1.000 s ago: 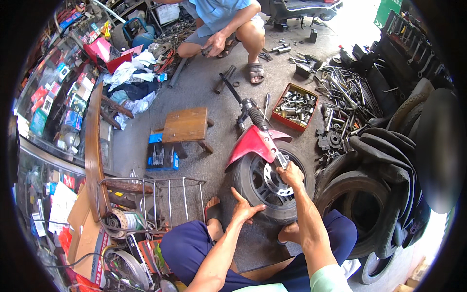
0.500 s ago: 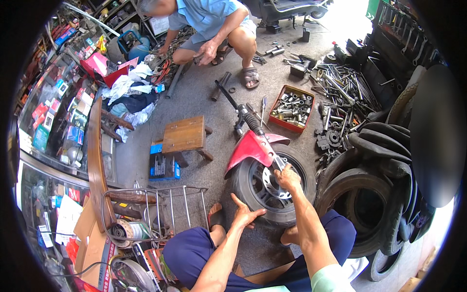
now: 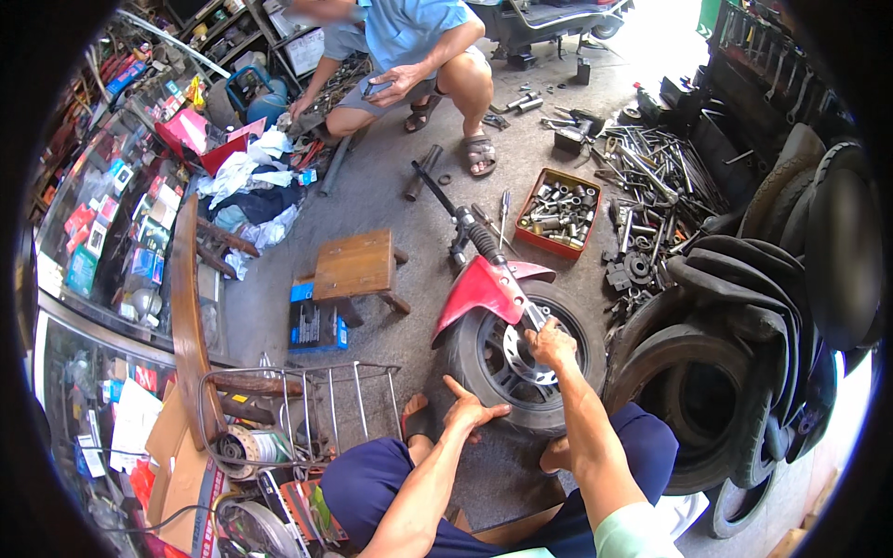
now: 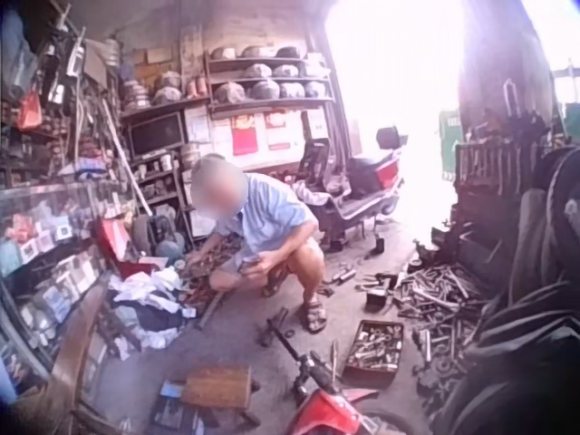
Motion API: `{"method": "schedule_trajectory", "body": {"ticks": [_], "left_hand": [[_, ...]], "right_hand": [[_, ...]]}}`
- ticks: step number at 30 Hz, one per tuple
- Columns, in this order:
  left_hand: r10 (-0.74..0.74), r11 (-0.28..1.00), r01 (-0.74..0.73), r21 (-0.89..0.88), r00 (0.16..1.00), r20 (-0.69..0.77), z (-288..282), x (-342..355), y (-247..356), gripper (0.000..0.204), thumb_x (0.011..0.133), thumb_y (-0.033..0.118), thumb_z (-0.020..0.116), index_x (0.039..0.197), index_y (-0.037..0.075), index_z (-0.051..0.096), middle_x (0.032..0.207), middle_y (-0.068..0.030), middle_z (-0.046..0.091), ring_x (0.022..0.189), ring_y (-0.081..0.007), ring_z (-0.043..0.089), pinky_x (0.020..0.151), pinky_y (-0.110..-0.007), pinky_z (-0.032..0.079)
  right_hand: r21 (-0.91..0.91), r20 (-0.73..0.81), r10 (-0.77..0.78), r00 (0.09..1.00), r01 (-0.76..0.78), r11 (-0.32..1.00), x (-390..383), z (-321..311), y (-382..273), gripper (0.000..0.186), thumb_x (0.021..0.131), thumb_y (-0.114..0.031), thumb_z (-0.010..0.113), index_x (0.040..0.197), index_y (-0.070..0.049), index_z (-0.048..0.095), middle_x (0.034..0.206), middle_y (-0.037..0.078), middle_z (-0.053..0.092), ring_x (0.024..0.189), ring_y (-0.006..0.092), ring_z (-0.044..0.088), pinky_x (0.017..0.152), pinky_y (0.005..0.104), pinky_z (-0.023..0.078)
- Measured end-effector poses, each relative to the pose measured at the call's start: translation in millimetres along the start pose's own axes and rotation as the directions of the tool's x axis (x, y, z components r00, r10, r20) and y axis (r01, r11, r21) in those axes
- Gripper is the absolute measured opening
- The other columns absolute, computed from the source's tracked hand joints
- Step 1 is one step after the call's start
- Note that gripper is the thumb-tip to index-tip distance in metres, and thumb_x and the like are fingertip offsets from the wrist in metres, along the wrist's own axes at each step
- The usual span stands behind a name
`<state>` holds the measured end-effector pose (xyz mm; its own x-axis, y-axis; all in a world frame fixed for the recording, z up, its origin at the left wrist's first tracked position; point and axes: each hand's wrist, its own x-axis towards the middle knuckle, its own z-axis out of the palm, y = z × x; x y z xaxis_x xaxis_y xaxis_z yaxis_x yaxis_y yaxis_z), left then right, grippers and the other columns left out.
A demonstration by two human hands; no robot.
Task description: The person works on a scooter in a cluttered repair shop. They handle the scooter's body and fuel tank area, then sit on the floor to work on the front wheel and suspension assembly. They manipulate the wheel and fork components with their hands.
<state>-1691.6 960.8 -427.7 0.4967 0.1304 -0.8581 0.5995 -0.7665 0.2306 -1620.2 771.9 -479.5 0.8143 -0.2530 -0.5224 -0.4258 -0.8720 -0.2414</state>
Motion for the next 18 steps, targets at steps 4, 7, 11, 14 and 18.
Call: {"method": "schedule_trajectory", "body": {"ticks": [4,7,11,14,18], "left_hand": [[0.026,0.999,-0.025,-0.039,0.999,0.021,0,2,-3,0.139,0.060,0.050,0.076,0.123,0.000,-0.037,0.085,-0.0230,0.062,0.048,-0.0214,0.059,0.041,-0.028,0.048],[0.004,1.000,-0.004,-0.015,1.000,0.017,-4,-5,4,0.139,0.060,0.049,0.076,0.123,0.000,-0.037,0.084,-0.0229,0.062,0.047,-0.0212,0.058,0.040,-0.028,0.048],[0.031,0.999,-0.030,-0.022,0.999,0.008,-1,0,-1,0.140,0.059,0.048,0.078,0.122,0.000,-0.038,0.083,-0.0223,0.062,0.048,-0.0211,0.058,0.040,-0.028,0.048],[0.062,0.997,-0.062,-0.038,0.998,-0.010,1,2,-5,0.140,0.058,0.051,0.077,0.124,-0.001,-0.035,0.087,-0.0227,0.062,0.049,-0.0223,0.060,0.043,-0.027,0.049],[0.052,0.998,-0.052,-0.045,0.999,-0.015,1,2,-5,0.142,0.054,0.049,0.079,0.125,-0.003,-0.033,0.094,-0.0242,0.061,0.050,-0.0232,0.061,0.044,-0.027,0.049]], "right_hand": [[0.039,-0.013,-0.019,1.000,0.019,0.999,-1,-1,0,0.074,0.084,-0.053,0.040,0.121,0.010,0.026,0.097,0.027,0.060,0.093,0.0362,0.060,0.081,0.0445,0.044],[0.058,-0.027,-0.012,1.000,0.013,0.998,-3,-3,0,0.070,0.084,-0.054,0.040,0.116,0.008,0.032,0.097,0.029,0.059,0.092,0.0373,0.060,0.081,0.0433,0.045],[0.078,-0.041,-0.019,0.999,0.022,0.997,-4,-2,1,0.069,0.083,-0.054,0.041,0.114,0.007,0.033,0.095,0.029,0.059,0.091,0.0372,0.060,0.080,0.0433,0.045],[0.094,-0.047,-0.020,0.999,0.024,0.995,-6,-4,0,0.069,0.082,-0.054,0.043,0.113,0.007,0.034,0.093,0.029,0.060,0.090,0.0373,0.060,0.080,0.0435,0.045],[0.109,-0.052,-0.024,0.998,0.030,0.994,-10,-6,-4,0.069,0.081,-0.054,0.044,0.112,0.007,0.035,0.092,0.028,0.060,0.090,0.0374,0.060,0.080,0.0436,0.045]]}}
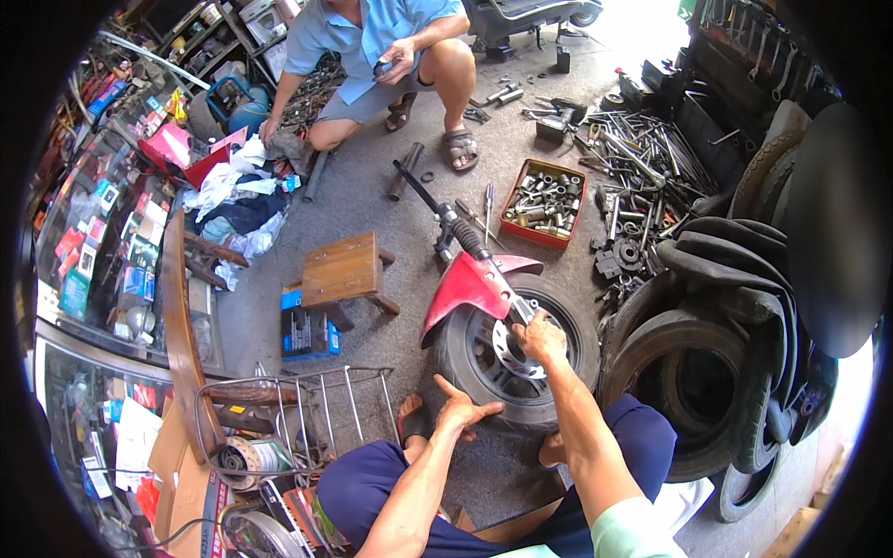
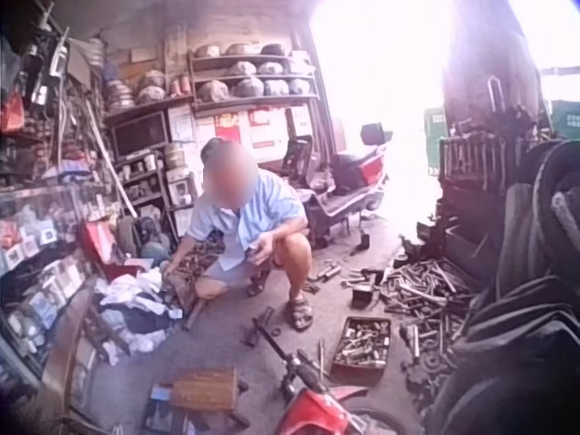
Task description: The person works on a scooter in a cluttered repair shop. They handle the scooter's body and fuel tank area, then sit on the floor to work on the front wheel and suspension assembly. They manipulate the wheel and fork components with their hands.
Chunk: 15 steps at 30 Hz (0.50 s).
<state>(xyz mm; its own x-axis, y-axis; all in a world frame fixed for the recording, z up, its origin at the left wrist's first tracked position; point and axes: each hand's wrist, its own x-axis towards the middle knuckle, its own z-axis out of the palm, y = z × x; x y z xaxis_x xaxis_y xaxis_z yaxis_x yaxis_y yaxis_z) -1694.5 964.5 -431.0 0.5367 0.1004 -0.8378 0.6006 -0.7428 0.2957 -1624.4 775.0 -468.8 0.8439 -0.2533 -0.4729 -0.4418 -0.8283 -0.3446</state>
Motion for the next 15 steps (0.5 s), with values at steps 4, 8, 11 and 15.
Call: {"method": "schedule_trajectory", "body": {"ticks": [4,8,11,15], "left_hand": [[0.067,0.998,-0.067,0.007,0.997,0.039,-3,-2,0,0.146,0.052,0.045,0.082,0.122,-0.004,-0.036,0.089,-0.0240,0.061,0.053,-0.0229,0.061,0.043,-0.027,0.048],[0.069,0.998,-0.070,0.010,0.995,0.070,-4,-1,0,0.141,0.053,0.040,0.083,0.125,-0.004,-0.030,0.086,-0.0244,0.061,0.054,-0.0242,0.061,0.041,-0.027,0.048],[0.092,0.995,-0.097,0.029,0.986,0.142,4,20,-12,0.130,0.054,0.039,0.083,0.134,-0.001,-0.011,0.088,-0.0243,0.061,0.053,-0.0245,0.061,0.040,-0.027,0.048],[0.115,0.991,-0.123,0.044,0.981,0.155,9,28,-16,0.113,0.054,0.037,0.083,0.137,0.006,0.012,0.089,-0.0237,0.061,0.050,-0.0242,0.060,0.039,-0.027,0.048]], "right_hand": [[-0.001,-0.034,0.009,0.999,-0.009,1.000,1,0,4,0.069,0.080,-0.054,0.046,0.111,0.007,0.035,0.093,0.028,0.060,0.090,0.0371,0.060,0.080,0.0434,0.045],[0.006,-0.047,0.025,0.999,-0.025,1.000,6,7,4,0.069,0.080,-0.054,0.048,0.111,0.006,0.036,0.093,0.027,0.060,0.091,0.0371,0.060,0.081,0.0434,0.045],[0.005,-0.054,0.020,0.998,-0.020,1.000,4,7,1,0.068,0.079,-0.054,0.048,0.110,0.005,0.037,0.093,0.027,0.060,0.091,0.0374,0.059,0.081,0.0434,0.045],[-0.001,-0.064,0.012,0.998,-0.013,1.000,4,8,2,0.066,0.080,-0.053,0.049,0.109,0.005,0.038,0.093,0.027,0.060,0.090,0.0374,0.060,0.081,0.0431,0.045]]}}
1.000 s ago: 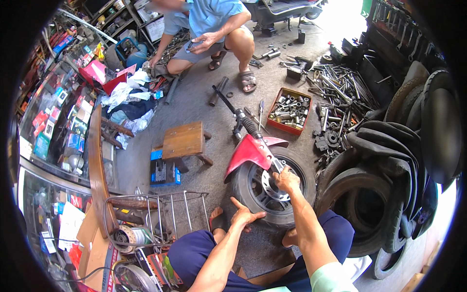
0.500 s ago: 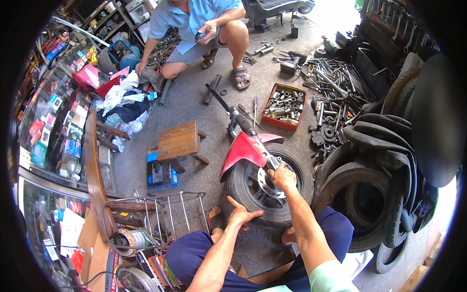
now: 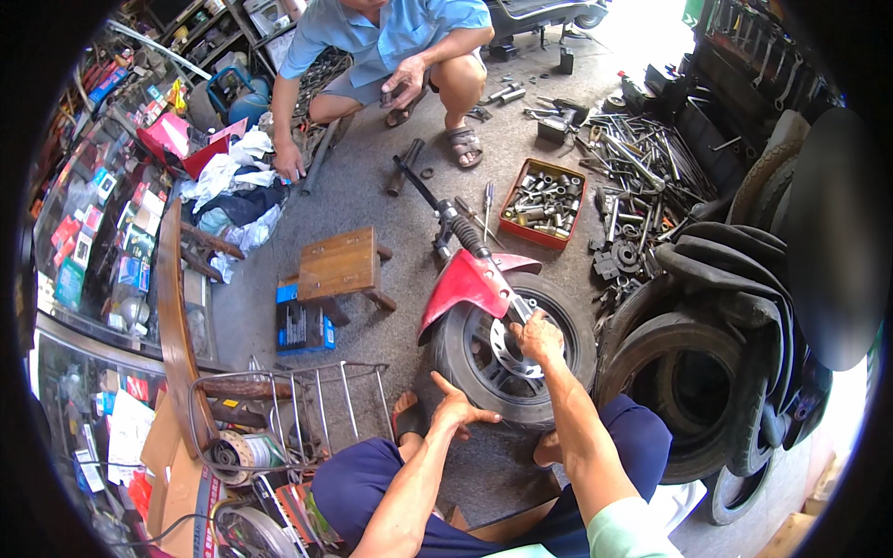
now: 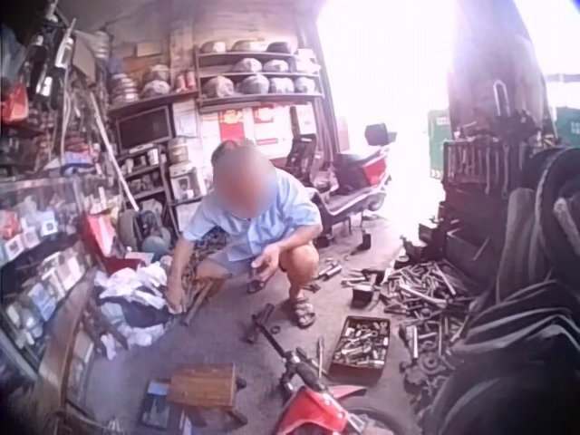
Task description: The person works on a scooter in a cluttered repair shop. They handle the scooter's body and fuel tank area, then sit on the floor to work on the front wheel and suspension assembly. They manipulate the wheel and fork components with their hands.
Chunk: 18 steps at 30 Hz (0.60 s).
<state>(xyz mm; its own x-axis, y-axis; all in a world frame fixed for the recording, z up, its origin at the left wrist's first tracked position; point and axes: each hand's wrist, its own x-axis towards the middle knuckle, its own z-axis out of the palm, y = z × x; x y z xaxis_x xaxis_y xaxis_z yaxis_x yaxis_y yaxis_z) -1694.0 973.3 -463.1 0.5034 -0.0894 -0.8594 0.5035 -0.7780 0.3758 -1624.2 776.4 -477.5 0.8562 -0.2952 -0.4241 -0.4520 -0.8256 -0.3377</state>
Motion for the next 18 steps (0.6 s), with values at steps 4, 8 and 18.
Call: {"method": "schedule_trajectory", "body": {"ticks": [4,8,18], "left_hand": [[-0.003,1.000,0.002,-0.011,0.998,-0.062,0,-9,7,0.112,0.054,0.037,0.083,0.138,0.008,0.014,0.091,-0.0241,0.061,0.050,-0.0243,0.060,0.039,-0.026,0.048],[-0.005,0.999,0.002,-0.044,0.998,-0.065,-2,-11,4,0.125,0.053,0.036,0.084,0.137,0.004,-0.004,0.092,-0.0251,0.060,0.050,-0.0247,0.060,0.041,-0.027,0.049],[-0.057,0.991,0.049,-0.122,0.996,-0.067,-12,-33,20,0.147,0.052,0.030,0.086,0.117,-0.001,-0.042,0.085,-0.0262,0.060,0.059,-0.0265,0.062,0.049,-0.031,0.053]], "right_hand": [[-0.009,-0.013,-0.004,1.000,0.003,1.000,1,0,4,0.064,0.081,-0.052,0.049,0.107,0.006,0.039,0.091,0.027,0.060,0.089,0.0373,0.060,0.080,0.0430,0.046],[-0.019,0.005,-0.026,1.000,0.026,0.999,1,1,0,0.072,0.081,-0.050,0.049,0.113,0.012,0.033,0.091,0.027,0.061,0.088,0.0371,0.060,0.079,0.0428,0.046],[-0.021,0.028,-0.031,0.999,0.031,0.999,2,-1,2,0.079,0.082,-0.050,0.048,0.118,0.016,0.028,0.091,0.027,0.061,0.088,0.0366,0.061,0.078,0.0425,0.046]]}}
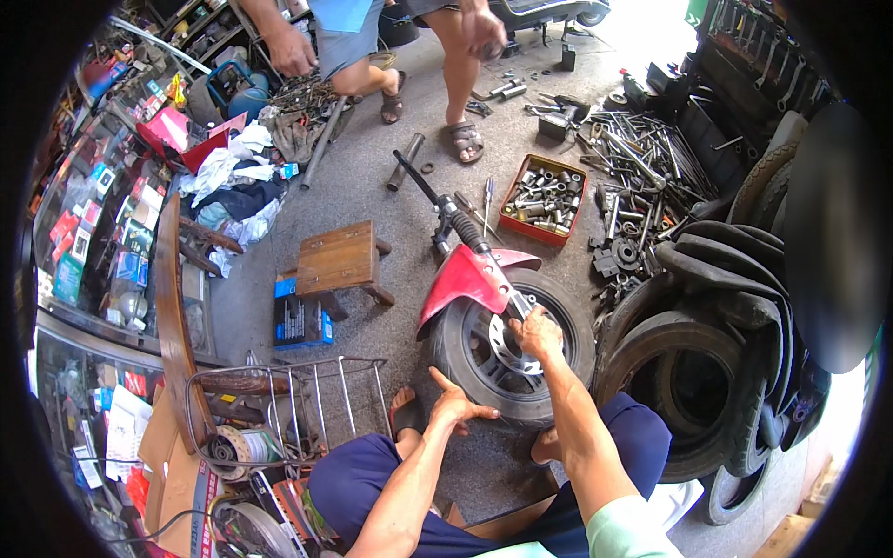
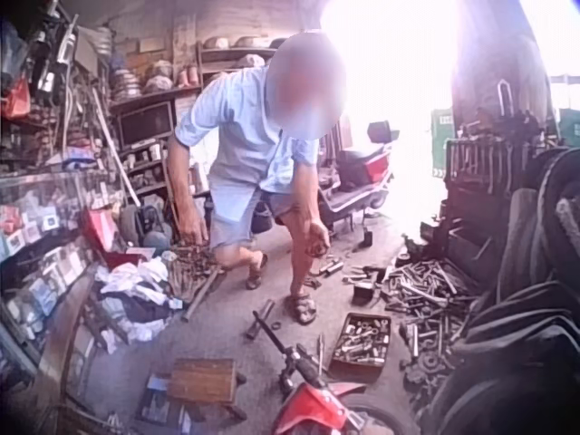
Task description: The person works on a scooter in a cluttered repair shop. They handle the scooter's body and fuel tank area, then sit on the floor to work on the front wheel and suspension assembly. They manipulate the wheel and fork components with their hands.
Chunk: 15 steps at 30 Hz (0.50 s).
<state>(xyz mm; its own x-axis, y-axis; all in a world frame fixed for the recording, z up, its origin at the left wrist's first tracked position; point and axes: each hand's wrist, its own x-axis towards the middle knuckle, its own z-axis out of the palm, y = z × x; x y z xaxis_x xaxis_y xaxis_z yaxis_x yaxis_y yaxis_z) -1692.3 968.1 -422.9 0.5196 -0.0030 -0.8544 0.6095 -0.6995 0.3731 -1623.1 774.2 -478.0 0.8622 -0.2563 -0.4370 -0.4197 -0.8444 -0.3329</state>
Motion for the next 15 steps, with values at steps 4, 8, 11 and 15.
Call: {"method": "schedule_trajectory", "body": {"ticks": [4,8,11,15], "left_hand": [[0.003,1.000,-0.003,0.009,1.000,0.005,0,-2,2,0.147,0.051,0.030,0.086,0.118,-0.002,-0.041,0.087,-0.0262,0.061,0.057,-0.0258,0.062,0.047,-0.030,0.051],[-0.021,0.999,0.022,0.029,0.999,-0.030,4,7,-3,0.148,0.050,0.031,0.086,0.119,-0.002,-0.040,0.090,-0.0267,0.061,0.053,-0.0243,0.061,0.043,-0.029,0.048],[-0.024,0.999,0.025,0.031,0.999,-0.021,4,8,-4,0.148,0.049,0.032,0.086,0.119,-0.001,-0.040,0.090,-0.0270,0.061,0.052,-0.0242,0.061,0.043,-0.029,0.048],[-0.009,0.999,0.010,0.035,1.000,-0.021,3,8,-5,0.149,0.048,0.032,0.086,0.119,-0.001,-0.040,0.090,-0.0272,0.060,0.053,-0.0244,0.061,0.042,-0.028,0.047]], "right_hand": [[0.003,-0.013,0.003,1.000,-0.003,1.000,0,0,2,0.074,0.082,-0.050,0.049,0.114,0.015,0.031,0.090,0.027,0.061,0.088,0.0368,0.061,0.078,0.0427,0.046],[0.012,-0.016,-0.004,1.000,0.005,1.000,-1,-2,-1,0.069,0.082,-0.049,0.049,0.109,0.012,0.034,0.090,0.027,0.061,0.088,0.0368,0.061,0.078,0.0429,0.046],[0.020,-0.011,-0.006,1.000,0.006,1.000,-3,-3,-2,0.068,0.082,-0.049,0.050,0.108,0.012,0.034,0.090,0.027,0.061,0.088,0.0368,0.061,0.078,0.0428,0.046],[0.018,-0.043,-0.001,0.999,0.002,1.000,-2,1,0,0.064,0.081,-0.052,0.048,0.105,0.007,0.039,0.089,0.026,0.061,0.087,0.0373,0.060,0.078,0.0428,0.046]]}}
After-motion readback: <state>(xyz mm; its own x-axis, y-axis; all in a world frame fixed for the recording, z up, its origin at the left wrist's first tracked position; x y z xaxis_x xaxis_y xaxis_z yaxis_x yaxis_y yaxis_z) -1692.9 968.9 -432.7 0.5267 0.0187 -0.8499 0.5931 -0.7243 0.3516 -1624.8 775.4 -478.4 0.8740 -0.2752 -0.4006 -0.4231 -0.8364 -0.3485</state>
